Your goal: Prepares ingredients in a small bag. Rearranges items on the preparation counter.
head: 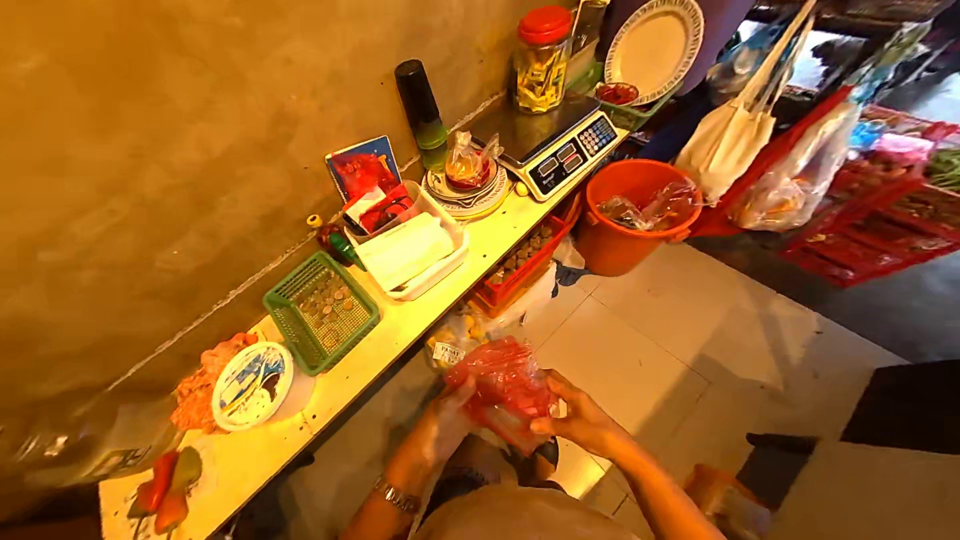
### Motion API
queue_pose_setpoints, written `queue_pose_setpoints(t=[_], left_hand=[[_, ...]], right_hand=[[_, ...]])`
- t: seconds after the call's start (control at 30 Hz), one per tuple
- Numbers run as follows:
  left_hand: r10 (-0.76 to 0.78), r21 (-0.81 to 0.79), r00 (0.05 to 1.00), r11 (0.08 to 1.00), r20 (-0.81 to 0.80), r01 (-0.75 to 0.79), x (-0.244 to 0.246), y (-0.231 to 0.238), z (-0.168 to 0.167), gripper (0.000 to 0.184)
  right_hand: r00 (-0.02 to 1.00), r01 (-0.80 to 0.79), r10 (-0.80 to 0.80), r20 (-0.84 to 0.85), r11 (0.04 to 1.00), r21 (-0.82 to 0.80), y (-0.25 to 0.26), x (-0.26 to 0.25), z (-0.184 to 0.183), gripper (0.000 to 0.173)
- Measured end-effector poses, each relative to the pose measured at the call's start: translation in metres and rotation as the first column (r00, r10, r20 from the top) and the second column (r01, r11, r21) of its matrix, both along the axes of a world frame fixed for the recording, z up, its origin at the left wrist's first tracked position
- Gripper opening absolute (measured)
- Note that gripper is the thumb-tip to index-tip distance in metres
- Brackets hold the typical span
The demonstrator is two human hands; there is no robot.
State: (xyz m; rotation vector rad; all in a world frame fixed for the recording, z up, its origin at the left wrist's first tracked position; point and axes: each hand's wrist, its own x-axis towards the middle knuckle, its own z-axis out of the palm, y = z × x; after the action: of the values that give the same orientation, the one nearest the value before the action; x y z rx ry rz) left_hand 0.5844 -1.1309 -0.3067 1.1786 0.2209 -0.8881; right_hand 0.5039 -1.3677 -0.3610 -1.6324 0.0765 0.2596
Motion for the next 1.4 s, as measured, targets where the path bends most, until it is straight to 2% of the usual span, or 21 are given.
queue_pose_setpoints(t=[0.1, 0.13, 0.17, 0.23, 0.33, 0.43, 0.5, 0.6, 0.67, 0.7, 0.77, 0.8, 0.83, 0.93, 0.97, 1.03, 1.1, 1.2, 1.27, 1.3, 1.4], left_hand=[[0.175, -0.032, 0.98, 0.983, -0.097, -0.179, 0.02, -0.01, 0.002, 0.036], [0.229, -0.015, 0.969, 0.973, -0.096, -0.232, 0.03, -0.012, 0.002, 0.039], [0.272, 0.016, 0.959, 0.962, -0.084, -0.272, 0.04, -0.014, 0.001, 0.042], [0.314, 0.048, 0.949, 0.949, -0.015, -0.313, 0.063, -0.015, -0.001, 0.044], [0.317, -0.078, 0.943, 0.948, 0.102, -0.31, 0.093, -0.014, -0.004, 0.039], [0.33, -0.19, 0.942, 0.93, 0.06, -0.314, 0.117, -0.013, 0.013, 0.041], [0.334, -0.196, 0.939, 0.929, 0.078, -0.314, 0.132, -0.007, 0.021, 0.04], [0.312, -0.031, 0.88, 0.946, 0.358, -0.323, 0.155, 0.023, 0.026, 0.036], [0.253, 0.048, 0.77, 0.938, 0.585, -0.344, 0.173, 0.051, 0.016, 0.058], [0.214, 0.083, 0.754, 0.939, 0.621, -0.335, 0.182, 0.062, 0.013, 0.085], [0.122, 0.112, 0.816, 0.968, 0.564, -0.222, 0.194, 0.073, 0.02, 0.128], [0.085, 0.1, 0.835, 0.981, 0.543, -0.164, 0.199, 0.073, 0.027, 0.133], [0.066, 0.102, 0.837, 0.984, 0.544, -0.144, 0.205, 0.07, 0.035, 0.124], [-0.07, 0.37, 0.776, 0.903, 0.626, -0.218, 0.238, 0.058, 0.06, 0.058], [-0.131, 0.433, 0.741, 0.872, 0.659, -0.231, 0.253, 0.054, 0.069, 0.05], [-0.206, 0.466, 0.64, 0.843, 0.741, -0.268, 0.276, 0.046, 0.091, 0.039], [-0.25, 0.444, 0.502, 0.839, 0.828, -0.315, 0.296, 0.034, 0.11, 0.03], [-0.309, 0.407, 0.277, 0.794, 0.91, -0.451, 0.353, 0.004, 0.127, 0.021], [-0.326, 0.373, 0.181, 0.782, 0.928, -0.499, 0.39, -0.012, 0.134, 0.022], [-0.337, 0.377, 0.173, 0.771, 0.925, -0.513, 0.404, -0.016, 0.134, 0.023], [-0.37, 0.448, 0.253, 0.72, 0.894, -0.53, 0.434, -0.018, 0.116, 0.024]], right_hand=[[0.997, 0.073, -0.07, -0.018, 0.981, 0.18, -0.009, 0.04, 0.0, 0.021], [0.986, 0.155, -0.162, 0.039, 0.976, 0.152, -0.01, 0.051, 0.0, 0.019], [0.958, 0.238, -0.245, 0.151, 0.969, 0.067, -0.009, 0.062, -0.001, 0.025], [0.887, 0.326, -0.259, 0.382, 0.938, -0.119, -0.008, 0.087, 0.004, 0.045], [0.861, 0.184, -0.013, 0.508, 0.94, -0.288, 0.005, 0.123, 0.027, 0.062], [0.901, -0.067, 0.269, 0.34, 0.862, -0.503, 0.027, 0.16, 0.046, 0.085], [0.934, -0.242, 0.338, 0.119, 0.841, -0.484, 0.038, 0.186, 0.053, 0.072], [0.929, -0.366, 0.367, -0.046, 0.893, -0.262, 0.052, 0.222, 0.056, 0.052], [0.929, -0.37, 0.367, -0.05, 0.918, -0.141, 0.059, 0.24, 0.061, 0.046], [0.926, -0.378, 0.376, -0.042, 0.923, -0.071, 0.061, 0.249, 0.061, 0.043], [0.893, -0.449, 0.45, -0.02, 0.892, 0.045, 0.065, 0.268, 0.062, 0.038], [0.868, -0.496, 0.496, 0.002, 0.867, 0.059, 0.067, 0.279, 0.063, 0.037], [0.842, -0.539, 0.539, 0.022, 0.841, 0.037, 0.068, 0.29, 0.066, 0.039], [0.783, -0.611, 0.621, 0.023, 0.776, -0.157, 0.066, 0.328, 0.079, 0.05], [0.766, -0.622, 0.643, 0.022, 0.749, -0.227, 0.062, 0.344, 0.081, 0.047], [0.746, -0.6, 0.663, 0.055, 0.706, -0.376, 0.051, 0.375, 0.084, 0.04], [0.767, -0.475, 0.627, 0.134, 0.696, -0.539, 0.041, 0.403, 0.095, 0.032], [0.743, -0.108, 0.508, 0.436, 0.734, -0.671, 0.031, 0.455, 0.107, 0.02], [0.652, 0.107, 0.41, 0.638, 0.783, -0.612, 0.028, 0.497, 0.101, 0.018], [0.636, 0.152, 0.374, 0.675, 0.797, -0.585, 0.029, 0.517, 0.097, 0.019], [0.711, 0.094, 0.395, 0.582, 0.766, -0.635, 0.039, 0.55, 0.076, 0.03]])
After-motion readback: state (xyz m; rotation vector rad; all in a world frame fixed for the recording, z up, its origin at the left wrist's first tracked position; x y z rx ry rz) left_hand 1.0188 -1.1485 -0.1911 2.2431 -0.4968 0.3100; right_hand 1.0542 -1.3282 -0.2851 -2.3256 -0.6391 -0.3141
